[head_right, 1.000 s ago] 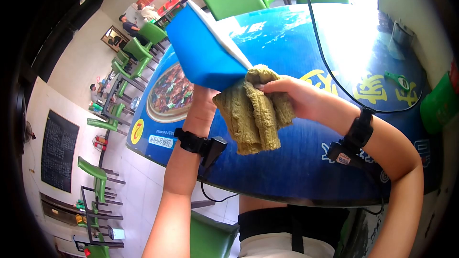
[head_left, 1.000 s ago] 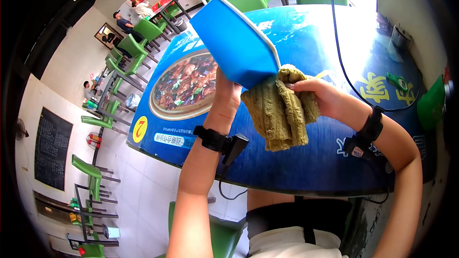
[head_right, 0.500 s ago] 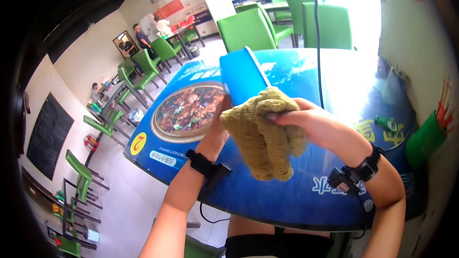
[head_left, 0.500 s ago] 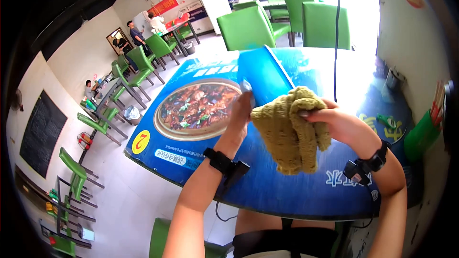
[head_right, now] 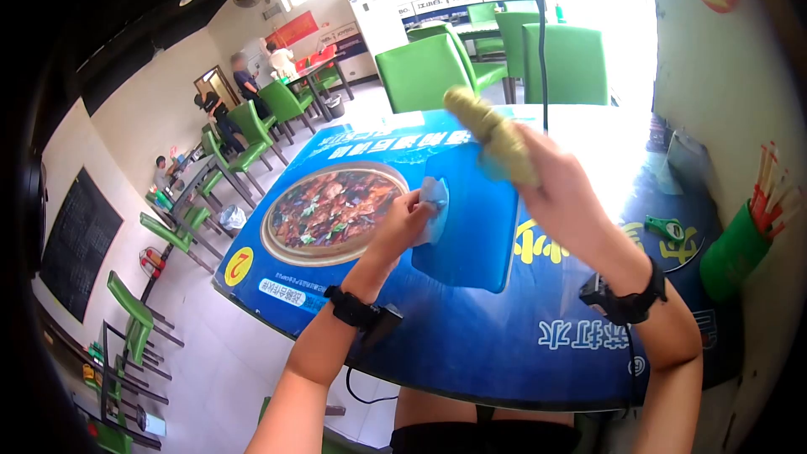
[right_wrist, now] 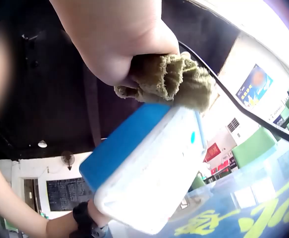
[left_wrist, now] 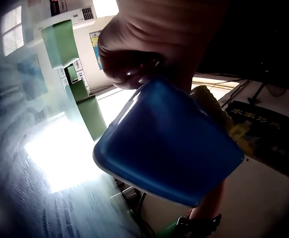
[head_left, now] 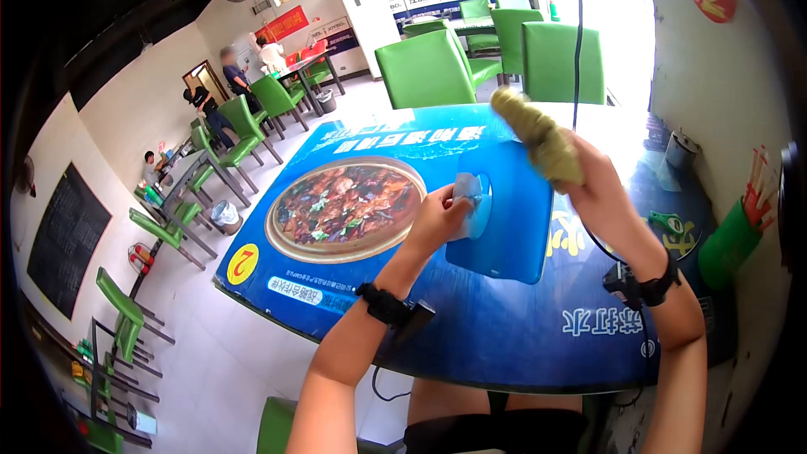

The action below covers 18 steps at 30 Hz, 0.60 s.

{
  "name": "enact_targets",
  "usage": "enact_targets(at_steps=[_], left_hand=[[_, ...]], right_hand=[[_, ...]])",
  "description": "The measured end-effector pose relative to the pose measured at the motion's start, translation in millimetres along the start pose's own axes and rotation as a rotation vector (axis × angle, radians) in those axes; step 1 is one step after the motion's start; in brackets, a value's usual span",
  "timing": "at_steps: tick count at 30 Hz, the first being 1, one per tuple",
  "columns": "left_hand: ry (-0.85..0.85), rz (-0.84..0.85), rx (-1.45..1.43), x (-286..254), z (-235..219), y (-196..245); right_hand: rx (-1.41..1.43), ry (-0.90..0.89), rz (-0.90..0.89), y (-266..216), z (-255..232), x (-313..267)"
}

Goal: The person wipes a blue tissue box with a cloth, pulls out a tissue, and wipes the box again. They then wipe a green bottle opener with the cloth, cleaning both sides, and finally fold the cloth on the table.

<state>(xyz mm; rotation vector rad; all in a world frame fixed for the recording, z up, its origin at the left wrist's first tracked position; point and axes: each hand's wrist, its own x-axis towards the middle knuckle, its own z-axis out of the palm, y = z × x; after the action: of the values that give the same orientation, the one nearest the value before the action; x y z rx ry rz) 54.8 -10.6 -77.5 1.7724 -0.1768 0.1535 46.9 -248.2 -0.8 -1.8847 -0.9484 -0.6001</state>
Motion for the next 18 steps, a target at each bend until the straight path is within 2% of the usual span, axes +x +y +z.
enact_targets(at_steps=[1,3,10,13,16,18], left_hand=[[-0.016,0.017,0.038,-0.9,0.1,2.5],[0.017,0.027,0.069,-3.2,4.1,5.2],[0.043,0.002,0.010,-10.7,11.2,13.6],[-0.005,-0.011,0.116,-12.5,7.4,16.4],[0.024,0.032,0.021,-10.8,12.5,10.6],[0.024,-0.004,0.011,-12.7,16.1,9.8]], right_hand=[[0.020,-0.041,-0.041,-1.4,7.0,1.6],[-0.148,-0.001,-0.173,2.2,17.9,0.5],[-0.157,0.115,-0.202,1.6,31.4,-6.6],[-0.166,0.173,-0.200,4.4,37.5,-9.5],[-0.173,0.215,-0.193,8.1,44.1,-14.7],[-0.183,0.232,-0.201,11.0,45.5,-14.4]])
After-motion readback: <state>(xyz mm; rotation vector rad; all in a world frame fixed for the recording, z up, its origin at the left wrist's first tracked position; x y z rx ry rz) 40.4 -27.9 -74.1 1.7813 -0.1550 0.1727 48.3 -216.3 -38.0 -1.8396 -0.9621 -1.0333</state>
